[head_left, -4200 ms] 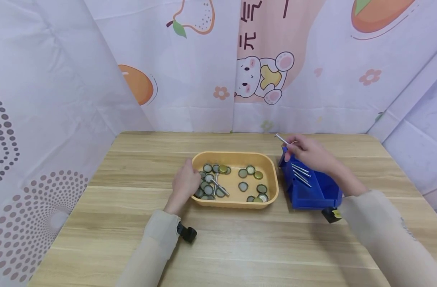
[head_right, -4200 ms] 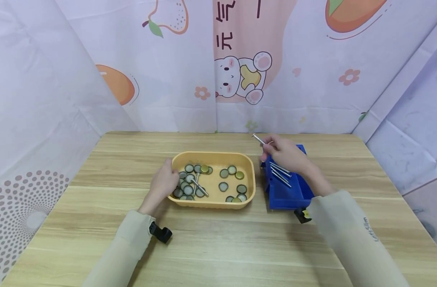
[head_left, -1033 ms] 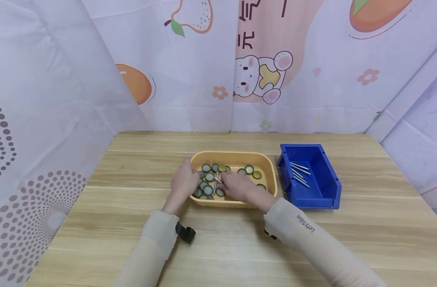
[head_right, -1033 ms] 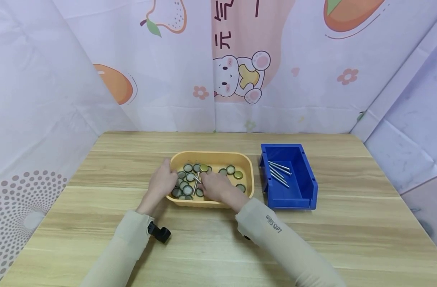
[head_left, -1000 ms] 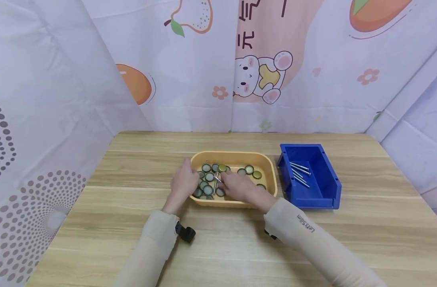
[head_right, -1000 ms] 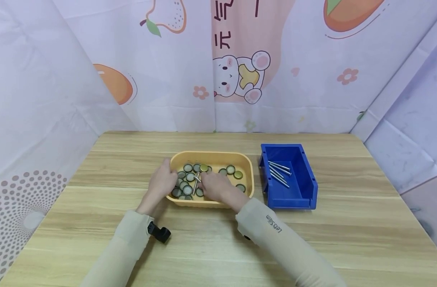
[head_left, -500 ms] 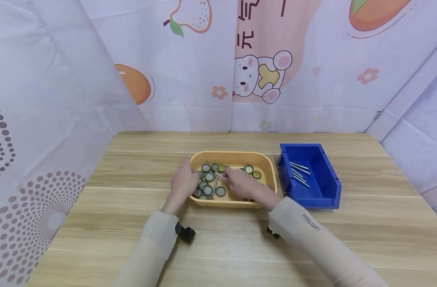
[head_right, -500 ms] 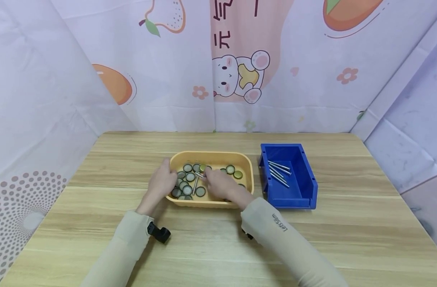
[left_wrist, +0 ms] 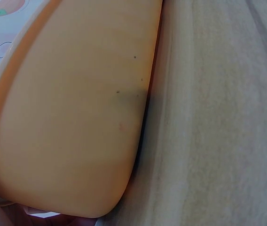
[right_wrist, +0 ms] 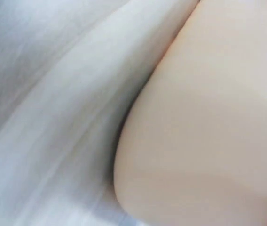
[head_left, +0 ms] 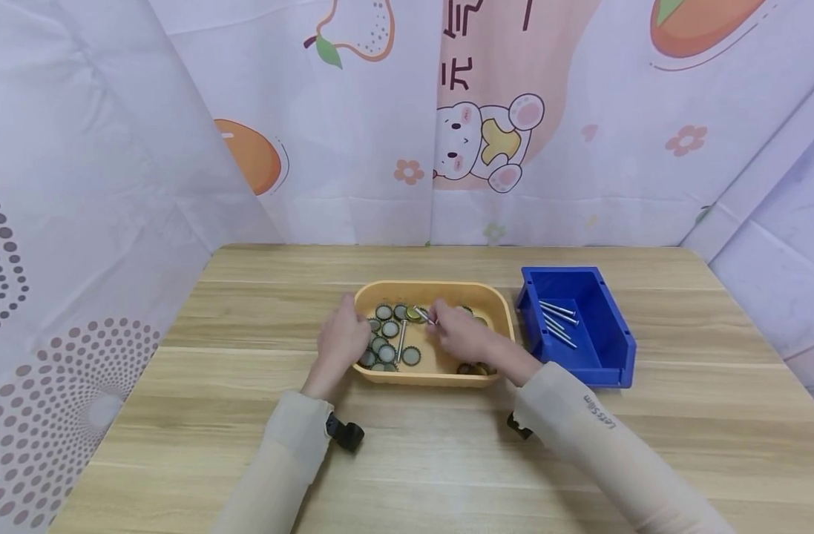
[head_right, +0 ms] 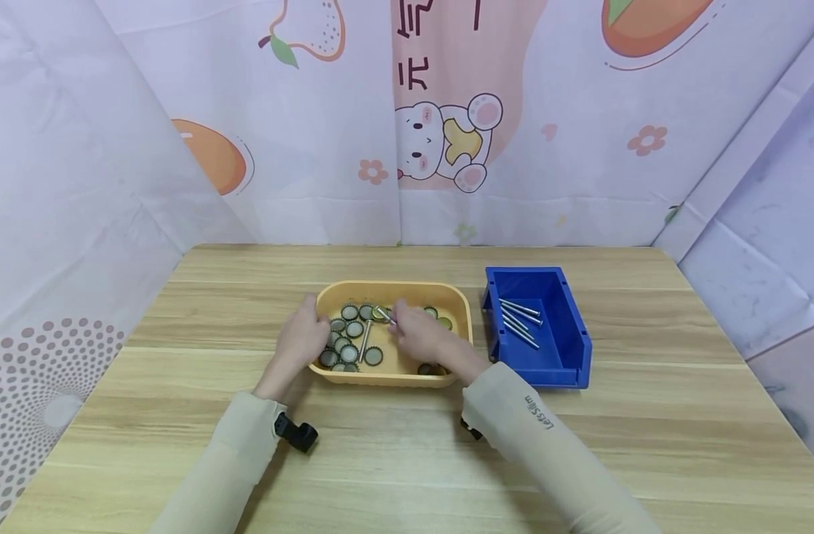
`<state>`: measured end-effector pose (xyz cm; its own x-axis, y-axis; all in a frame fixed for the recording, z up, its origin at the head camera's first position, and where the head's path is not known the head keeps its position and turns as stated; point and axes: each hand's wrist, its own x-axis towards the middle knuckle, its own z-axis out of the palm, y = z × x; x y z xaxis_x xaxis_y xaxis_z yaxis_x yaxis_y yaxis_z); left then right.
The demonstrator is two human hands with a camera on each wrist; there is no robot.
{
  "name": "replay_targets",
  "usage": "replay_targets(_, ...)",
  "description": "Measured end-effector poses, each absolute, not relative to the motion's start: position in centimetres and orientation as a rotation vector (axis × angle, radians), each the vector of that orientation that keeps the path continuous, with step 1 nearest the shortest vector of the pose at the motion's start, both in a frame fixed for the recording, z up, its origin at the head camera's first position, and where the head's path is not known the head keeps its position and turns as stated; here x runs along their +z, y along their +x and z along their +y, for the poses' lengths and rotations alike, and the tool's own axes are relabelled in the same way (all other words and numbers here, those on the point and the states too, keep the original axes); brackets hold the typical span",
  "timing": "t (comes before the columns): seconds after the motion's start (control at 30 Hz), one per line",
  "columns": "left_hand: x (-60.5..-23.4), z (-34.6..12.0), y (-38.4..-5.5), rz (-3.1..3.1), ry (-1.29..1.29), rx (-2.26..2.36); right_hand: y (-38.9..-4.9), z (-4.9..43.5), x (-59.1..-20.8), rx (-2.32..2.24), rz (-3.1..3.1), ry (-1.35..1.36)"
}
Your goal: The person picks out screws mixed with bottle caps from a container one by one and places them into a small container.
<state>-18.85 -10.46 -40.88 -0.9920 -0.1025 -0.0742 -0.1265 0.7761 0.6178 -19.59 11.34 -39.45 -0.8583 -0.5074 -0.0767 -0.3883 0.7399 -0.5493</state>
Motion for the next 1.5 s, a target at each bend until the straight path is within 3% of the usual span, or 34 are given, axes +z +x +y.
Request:
replay_targets(0.87, -40.8, -10.6, -18.7, 2.913, -0.207, 1.026, -19.9, 14.2, -36.2, -0.901, 2.637, -0.805)
replay_targets(1.5, -40.8, -10.4, -18.8, 2.922, -0.201, 1.014, -20.5, 20.2, -31.2, -0.807, 2.907, -0.707)
